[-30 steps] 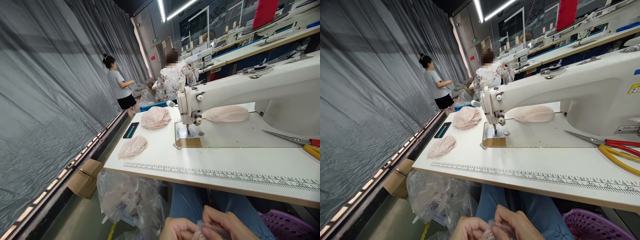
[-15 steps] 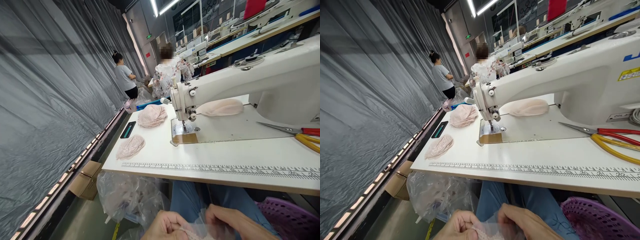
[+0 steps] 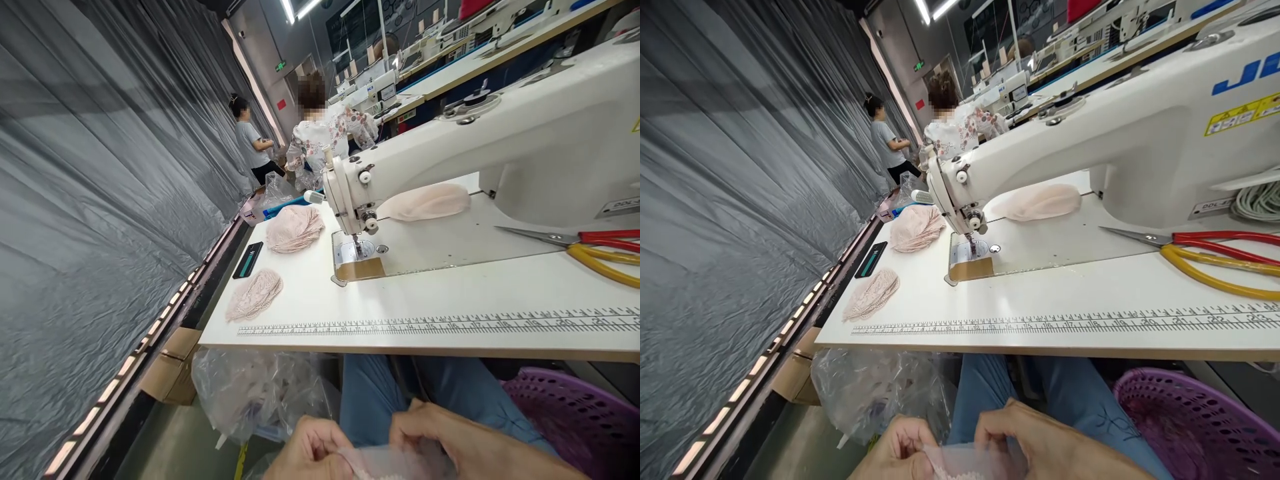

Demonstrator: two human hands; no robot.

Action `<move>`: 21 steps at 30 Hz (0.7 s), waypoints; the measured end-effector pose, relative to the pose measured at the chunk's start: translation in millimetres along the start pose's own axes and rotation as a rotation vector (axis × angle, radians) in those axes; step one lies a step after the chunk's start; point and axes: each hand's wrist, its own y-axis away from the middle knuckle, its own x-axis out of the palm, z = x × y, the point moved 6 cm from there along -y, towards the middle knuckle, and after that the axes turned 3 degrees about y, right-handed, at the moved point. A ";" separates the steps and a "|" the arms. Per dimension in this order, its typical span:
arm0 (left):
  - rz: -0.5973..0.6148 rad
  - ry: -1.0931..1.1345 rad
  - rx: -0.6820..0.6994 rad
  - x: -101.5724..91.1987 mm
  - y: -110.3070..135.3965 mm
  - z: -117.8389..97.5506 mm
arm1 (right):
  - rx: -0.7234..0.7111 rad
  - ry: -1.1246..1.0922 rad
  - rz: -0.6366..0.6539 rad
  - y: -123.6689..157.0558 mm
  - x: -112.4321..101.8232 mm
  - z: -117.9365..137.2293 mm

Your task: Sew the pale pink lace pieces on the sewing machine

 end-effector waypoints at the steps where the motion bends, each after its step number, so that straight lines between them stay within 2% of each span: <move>1: -0.005 0.002 0.005 -0.5 0.1 0.2 | 0.004 -0.005 -0.008 2.8 -0.5 0.9; 7: -0.100 0.025 0.035 -7.0 1.5 0.5 | -0.085 0.051 -0.050 2.0 3.6 6.8; 11: -0.094 -0.031 0.018 -6.9 9.6 -9.5 | -0.115 0.109 -0.071 -2.5 4.5 3.7; 16: -0.024 -0.271 -0.125 6.9 7.3 -23.0 | -0.172 0.152 -0.028 -6.3 3.5 14.2; 18: 0.004 -0.398 -0.141 15.6 0.0 -28.4 | -0.167 0.173 -0.032 -8.3 0.5 17.4; 21: 0.018 -0.457 -0.149 27.4 -9.9 -34.3 | -0.167 0.192 -0.047 -8.8 -6.3 16.9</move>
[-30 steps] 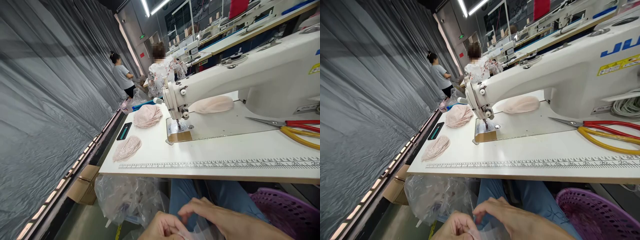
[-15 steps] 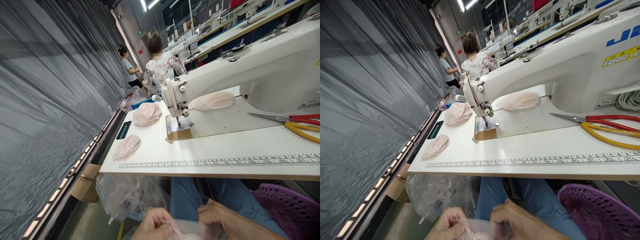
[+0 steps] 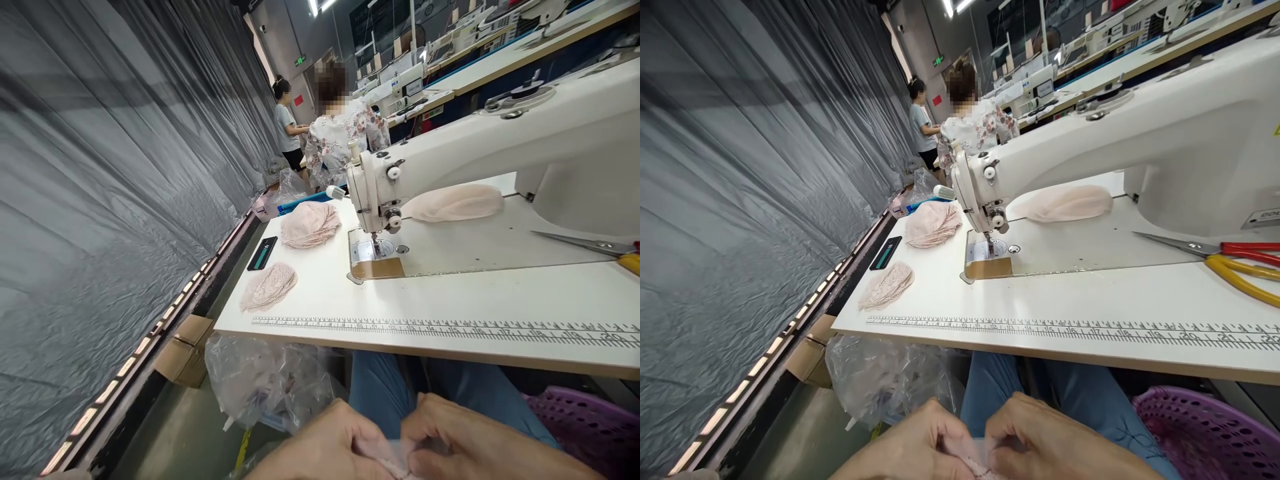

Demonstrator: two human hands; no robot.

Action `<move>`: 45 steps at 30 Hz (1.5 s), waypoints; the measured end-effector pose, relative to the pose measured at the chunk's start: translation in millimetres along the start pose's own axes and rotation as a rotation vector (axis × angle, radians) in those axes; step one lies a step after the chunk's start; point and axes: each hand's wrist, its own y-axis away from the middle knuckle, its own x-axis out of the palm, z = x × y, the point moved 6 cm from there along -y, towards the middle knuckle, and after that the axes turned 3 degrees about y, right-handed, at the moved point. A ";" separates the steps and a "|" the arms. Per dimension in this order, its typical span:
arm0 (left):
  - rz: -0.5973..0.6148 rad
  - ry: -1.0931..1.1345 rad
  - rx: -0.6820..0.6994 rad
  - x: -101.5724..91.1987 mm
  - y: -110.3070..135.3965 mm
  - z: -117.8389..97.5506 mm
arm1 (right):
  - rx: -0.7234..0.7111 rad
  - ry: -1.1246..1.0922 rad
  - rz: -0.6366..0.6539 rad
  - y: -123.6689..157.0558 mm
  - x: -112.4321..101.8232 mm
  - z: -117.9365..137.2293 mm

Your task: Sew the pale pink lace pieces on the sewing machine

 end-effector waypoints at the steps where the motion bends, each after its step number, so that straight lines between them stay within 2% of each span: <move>1: 0.003 0.008 0.006 2.2 -1.6 -2.9 | -0.007 -0.004 0.004 1.0 -1.5 -1.3; 4: 0.030 0.038 0.044 7.1 -2.3 -6.3 | -0.038 -0.032 0.022 5.6 -2.7 -5.1; 7: 0.042 0.064 0.041 5.9 -0.1 0.6 | -0.045 -0.039 0.041 8.8 0.1 -8.2; 14: -0.010 0.109 0.020 -13.7 7.3 17.8 | 0.036 -0.025 0.035 8.1 0.1 -6.9; 21: 0.014 0.178 0.027 -16.2 14.0 18.0 | 0.166 -0.092 -0.008 6.9 6.2 -7.3; 24: 0.020 0.130 -0.009 -16.7 20.6 21.1 | 0.134 -0.176 0.009 3.5 11.2 -14.1; 28: 0.065 0.077 0.041 -16.4 24.7 20.0 | 0.039 -0.325 0.122 -3.0 18.2 -18.7; 31: 0.074 0.072 0.060 -15.3 23.1 16.0 | -0.017 -0.395 0.159 -4.9 19.1 -20.5; 35: 0.053 0.067 0.059 -13.9 19.3 11.7 | -0.053 -0.432 0.149 -3.6 17.3 -22.7; 45: 0.003 0.085 0.018 -16.2 21.1 17.8 | -0.055 -0.445 0.162 -4.1 15.5 -22.0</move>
